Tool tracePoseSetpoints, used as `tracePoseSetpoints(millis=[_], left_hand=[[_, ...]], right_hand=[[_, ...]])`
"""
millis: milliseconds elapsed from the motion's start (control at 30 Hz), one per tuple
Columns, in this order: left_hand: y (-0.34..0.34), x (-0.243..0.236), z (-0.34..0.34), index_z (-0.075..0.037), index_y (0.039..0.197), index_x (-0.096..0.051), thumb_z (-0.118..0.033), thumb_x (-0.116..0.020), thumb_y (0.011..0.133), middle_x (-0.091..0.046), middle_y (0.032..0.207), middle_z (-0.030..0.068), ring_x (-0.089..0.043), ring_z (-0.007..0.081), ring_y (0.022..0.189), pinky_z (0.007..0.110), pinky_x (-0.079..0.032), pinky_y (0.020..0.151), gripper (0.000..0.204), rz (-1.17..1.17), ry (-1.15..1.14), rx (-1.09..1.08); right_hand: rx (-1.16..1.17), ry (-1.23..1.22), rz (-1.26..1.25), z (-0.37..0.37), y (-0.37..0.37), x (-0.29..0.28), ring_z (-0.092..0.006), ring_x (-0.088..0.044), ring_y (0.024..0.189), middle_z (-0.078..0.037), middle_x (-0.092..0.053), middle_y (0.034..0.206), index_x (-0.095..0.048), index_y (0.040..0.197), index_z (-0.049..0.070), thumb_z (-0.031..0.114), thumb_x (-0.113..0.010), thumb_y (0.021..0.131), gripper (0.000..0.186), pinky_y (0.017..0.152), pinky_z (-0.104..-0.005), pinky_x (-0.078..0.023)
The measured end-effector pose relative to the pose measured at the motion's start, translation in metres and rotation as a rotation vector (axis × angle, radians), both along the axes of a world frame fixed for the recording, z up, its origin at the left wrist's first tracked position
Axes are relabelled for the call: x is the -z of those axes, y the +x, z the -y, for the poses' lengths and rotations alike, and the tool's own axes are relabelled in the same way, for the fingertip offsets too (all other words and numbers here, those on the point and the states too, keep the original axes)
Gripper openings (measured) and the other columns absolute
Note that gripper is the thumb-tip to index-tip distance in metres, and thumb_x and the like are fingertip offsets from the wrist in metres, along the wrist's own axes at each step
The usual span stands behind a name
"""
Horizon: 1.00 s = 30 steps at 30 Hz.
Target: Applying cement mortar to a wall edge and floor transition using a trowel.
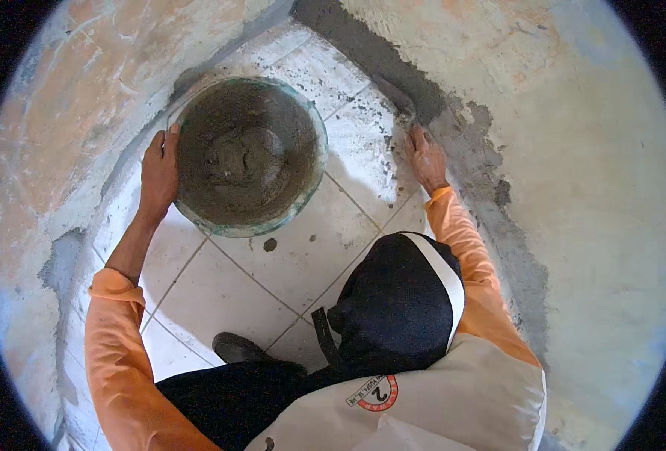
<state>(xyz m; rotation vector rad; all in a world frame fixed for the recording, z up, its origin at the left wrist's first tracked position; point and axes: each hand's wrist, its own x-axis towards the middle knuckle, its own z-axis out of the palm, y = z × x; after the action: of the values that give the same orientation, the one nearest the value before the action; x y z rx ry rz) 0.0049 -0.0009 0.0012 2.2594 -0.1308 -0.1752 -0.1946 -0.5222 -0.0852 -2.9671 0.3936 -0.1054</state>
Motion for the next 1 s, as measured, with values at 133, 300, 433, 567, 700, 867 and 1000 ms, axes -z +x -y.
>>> tracePoseSetpoints(millis=[133, 300, 433, 567, 700, 867, 1000], left_hand=[[-0.003, -0.006, -0.011, 0.008, 0.132, -0.06, -0.056, -0.046, 0.109, -0.066, 0.126, 0.0329, -0.063, 0.0429, 0.115, 0.046, -0.045, 0.103, 0.069, -0.072, 0.073, -0.009], [0.006, 0.023, -0.016, 0.008, 0.13, -0.061, -0.056, -0.046, 0.109, -0.067, 0.123, 0.0314, -0.064, 0.0419, 0.112, 0.046, -0.046, 0.102, 0.068, 0.086, 0.049, -0.043], [0.005, -0.009, -0.003, 0.009, 0.138, -0.058, -0.058, -0.046, 0.108, -0.065, 0.131, 0.0323, -0.063, 0.0423, 0.122, 0.045, -0.044, 0.108, 0.075, -0.084, 0.086, 0.032], [0.002, 0.011, -0.017, 0.009, 0.136, -0.059, -0.059, -0.045, 0.108, -0.066, 0.129, 0.0317, -0.064, 0.0416, 0.12, 0.045, -0.045, 0.106, 0.075, 0.07, 0.106, 0.057], [0.005, 0.01, -0.006, 0.008, 0.13, -0.062, -0.059, -0.045, 0.109, -0.068, 0.123, 0.0302, -0.066, 0.0406, 0.112, 0.046, -0.047, 0.101, 0.072, 0.052, 0.045, -0.021], [0.005, 0.006, -0.011, 0.008, 0.126, -0.062, -0.058, -0.044, 0.109, -0.067, 0.119, 0.0311, -0.065, 0.0422, 0.108, 0.048, -0.047, 0.098, 0.07, -0.009, 0.061, 0.03], [0.007, 0.015, -0.018, 0.007, 0.122, -0.062, -0.054, -0.044, 0.11, -0.067, 0.114, 0.0287, -0.063, 0.0415, 0.104, 0.048, -0.046, 0.097, 0.065, 0.085, 0.083, 0.005]], right_hand=[[-0.029, 0.043, 0.012, -0.011, 0.003, -0.017, -0.0532, -0.066, 0.106, -0.031, -0.065, 0.127, -0.051, 0.147, 0.01, 0.035, -0.056, 0.105, 0.049, 0.089, -0.059, -0.054], [0.104, 0.021, 0.006, 0.005, 0.001, -0.013, -0.0528, -0.066, 0.105, -0.031, -0.066, 0.126, -0.053, 0.144, 0.009, 0.035, -0.056, 0.105, 0.047, 0.088, -0.0596, -0.054], [0.111, 0.005, 0.198, 0.001, 0.004, -0.009, -0.0533, -0.068, 0.101, -0.03, -0.069, 0.122, -0.053, 0.144, 0.008, 0.034, -0.056, 0.104, 0.047, 0.086, -0.0603, -0.054], [0.147, 0.019, -0.111, -0.006, 0.015, -0.015, -0.0524, -0.068, 0.104, -0.029, -0.069, 0.122, -0.052, 0.146, 0.008, 0.034, -0.057, 0.104, 0.049, 0.088, -0.0596, -0.054], [0.122, 0.04, 0.089, 0.012, -0.012, 0.001, -0.0509, -0.065, 0.113, -0.03, -0.065, 0.131, -0.054, 0.145, 0.009, 0.036, -0.057, 0.104, 0.049, 0.09, -0.0583, -0.053], [0.172, 0.123, 0.091, 0.011, -0.029, -0.012, -0.0507, -0.064, 0.115, -0.028, -0.062, 0.138, -0.054, 0.147, 0.01, 0.035, -0.059, 0.104, 0.05, 0.091, -0.0568, -0.053], [0.131, 0.08, 0.005, 0.014, -0.043, -0.012, -0.0507, -0.065, 0.111, -0.027, -0.063, 0.137, -0.053, 0.148, 0.009, 0.032, -0.06, 0.104, 0.05, 0.089, -0.0559, -0.055]])
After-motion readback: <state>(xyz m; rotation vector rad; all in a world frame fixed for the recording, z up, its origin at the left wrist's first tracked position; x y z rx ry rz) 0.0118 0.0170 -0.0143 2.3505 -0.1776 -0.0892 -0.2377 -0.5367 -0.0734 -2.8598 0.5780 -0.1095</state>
